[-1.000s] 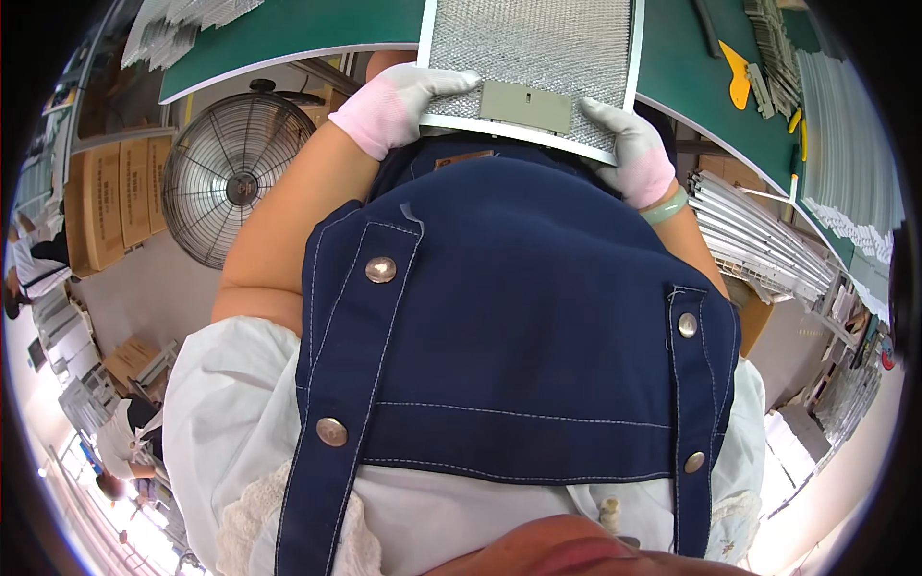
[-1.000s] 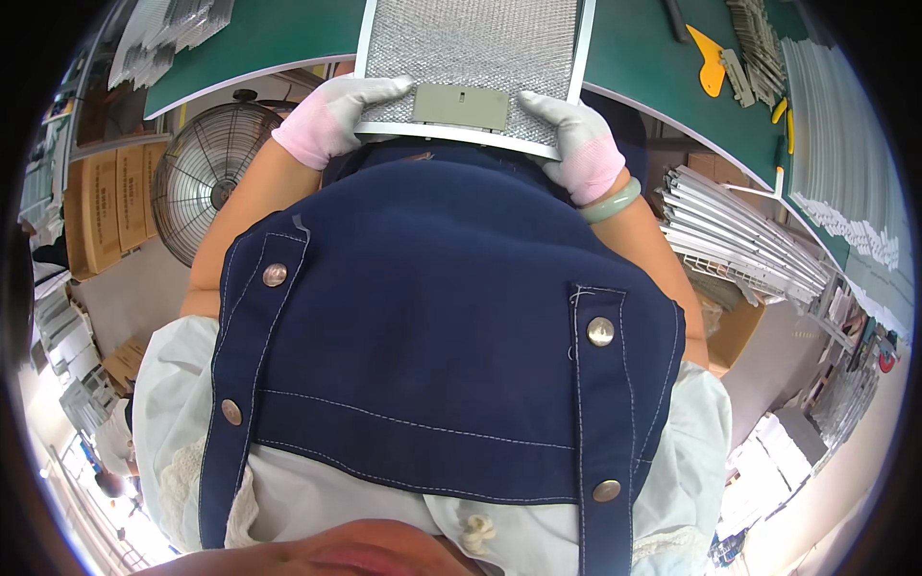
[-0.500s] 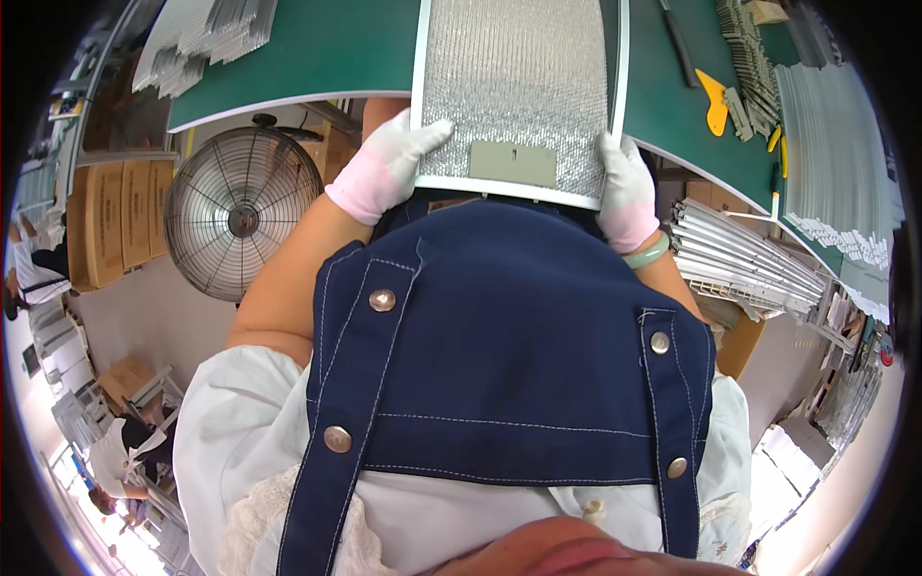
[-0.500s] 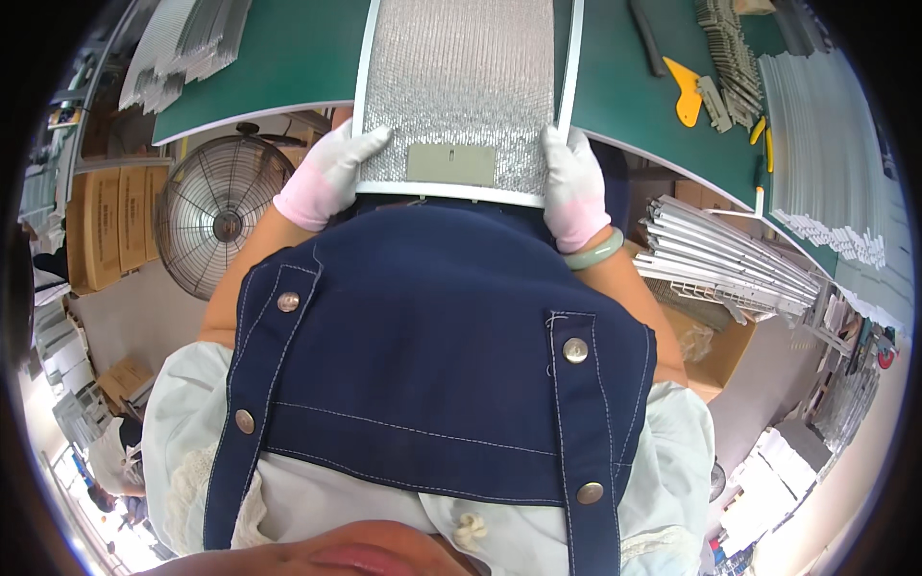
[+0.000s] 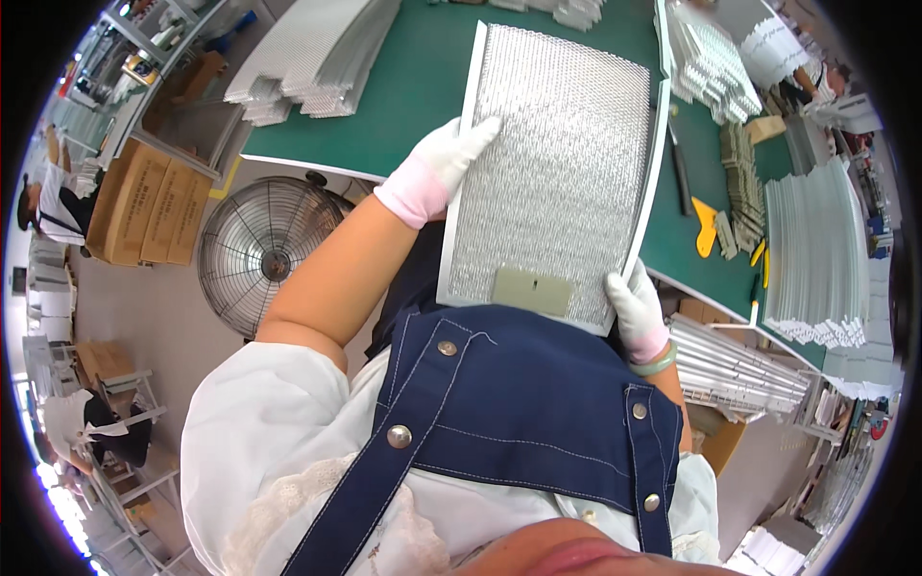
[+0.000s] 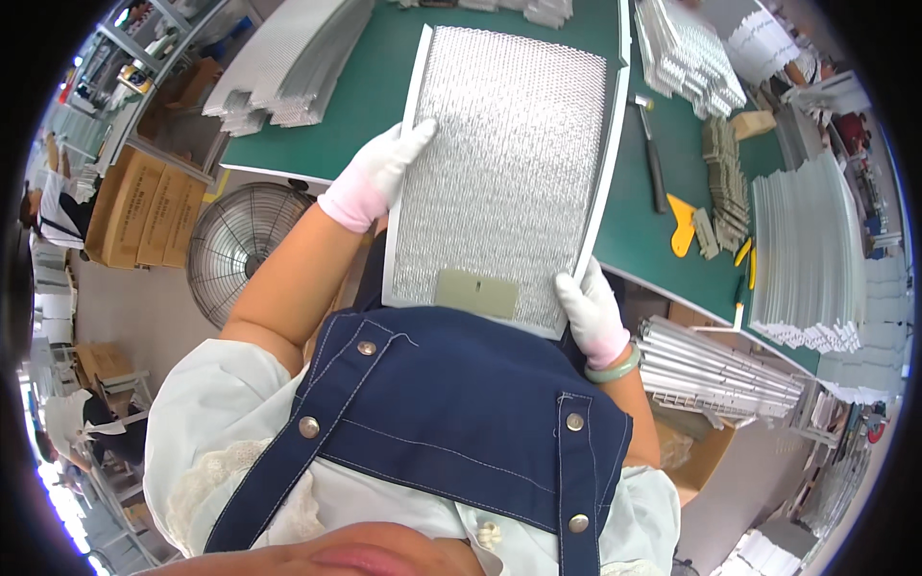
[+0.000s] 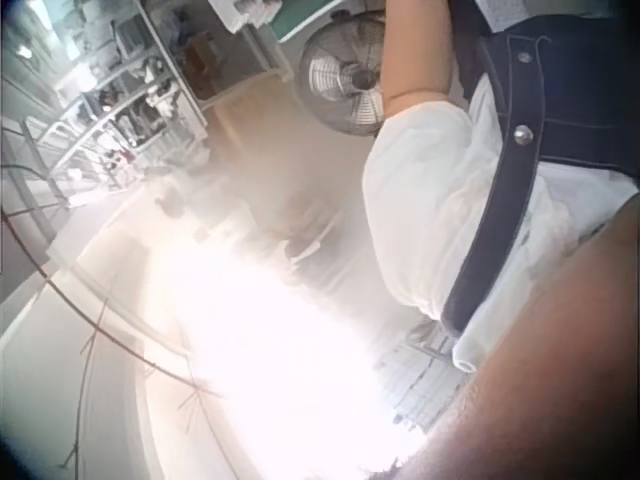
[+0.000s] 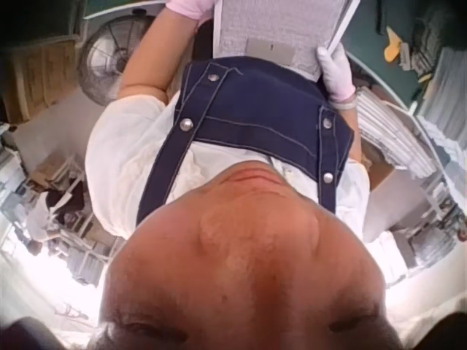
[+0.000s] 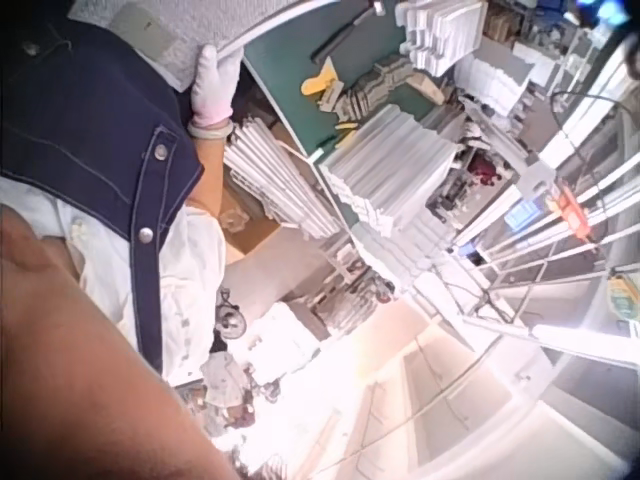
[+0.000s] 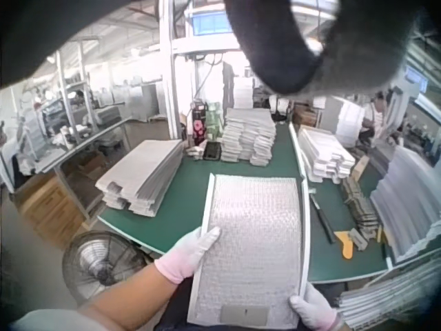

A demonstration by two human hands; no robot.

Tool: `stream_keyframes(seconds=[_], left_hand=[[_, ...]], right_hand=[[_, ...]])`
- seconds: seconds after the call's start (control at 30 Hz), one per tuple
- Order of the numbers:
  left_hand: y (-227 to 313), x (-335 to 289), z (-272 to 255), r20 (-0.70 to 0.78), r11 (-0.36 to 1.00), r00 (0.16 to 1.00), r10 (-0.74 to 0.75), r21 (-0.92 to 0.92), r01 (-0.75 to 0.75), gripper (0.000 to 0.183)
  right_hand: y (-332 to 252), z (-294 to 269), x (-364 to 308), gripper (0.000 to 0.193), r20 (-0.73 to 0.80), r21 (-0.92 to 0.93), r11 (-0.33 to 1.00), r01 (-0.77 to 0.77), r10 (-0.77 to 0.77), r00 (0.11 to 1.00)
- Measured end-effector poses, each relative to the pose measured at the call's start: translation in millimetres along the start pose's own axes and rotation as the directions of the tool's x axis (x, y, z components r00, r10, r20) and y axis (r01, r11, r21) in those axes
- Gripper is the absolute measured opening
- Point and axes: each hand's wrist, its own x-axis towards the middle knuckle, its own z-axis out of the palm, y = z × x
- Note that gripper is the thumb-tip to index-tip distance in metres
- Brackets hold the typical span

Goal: The person assembles metal mesh panels into frames. They place a mesh sheet on a workbench, position a metal frame around it, and use a handheld riveting tool to secure the mesh to the frame. The person then stacks the completed unit and repeats the process with new materials.

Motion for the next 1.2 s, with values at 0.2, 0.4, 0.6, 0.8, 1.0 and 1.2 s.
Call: stream_keyframes(seconds=[0.2, 0.4, 0.6, 0.8, 1.0, 1.2], left_hand=[[58.6, 29.6, -17.0, 0.149, 0.975, 0.986, 0.080, -0.218, -0.046, 0.036], [83.7, 23.0, -4.7, 0.062, 0.981, 0.995, 0.082, -0.179, -0.070, 0.037], [95.5, 27.9, -24.9, 0.302, 0.898, 0.944, 0.135, -0.440, 0.012, 0.036], [116.1, 22.4, -17.5, 0.122, 0.974, 0.966, 0.226, -0.009, -0.226, 0.032], [124.4, 14.4, 15.5, 0.039, 0.942, 0.956, 0.289, -0.189, -0.277, 0.031], [75.0, -8.7, 58.9, -0.023, 0.813, 0.914, 0.405, -0.449, -0.372, 0.035]], right_hand=[[-14.7, -2.3, -0.2, 0.063, 0.086, -0.086, 0.991, 0.104, -0.097, 0.992], [-25.9, -0.3, -0.3, 0.064, 0.118, -0.141, 0.981, 0.129, -0.113, 0.987], [-36.6, -0.4, 0.2, 0.066, 0.163, -0.138, 0.985, 0.100, -0.077, 0.984], [-40.7, -5.7, 3.7, 0.068, 0.181, -0.183, 0.977, 0.114, -0.080, 0.980], [-66.4, -30.3, 3.0, 0.063, 0.122, -0.266, 0.960, 0.092, -0.061, 0.991], [-138.7, -69.1, -0.7, 0.050, -0.070, -0.515, 0.855, 0.060, -0.112, 0.991]])
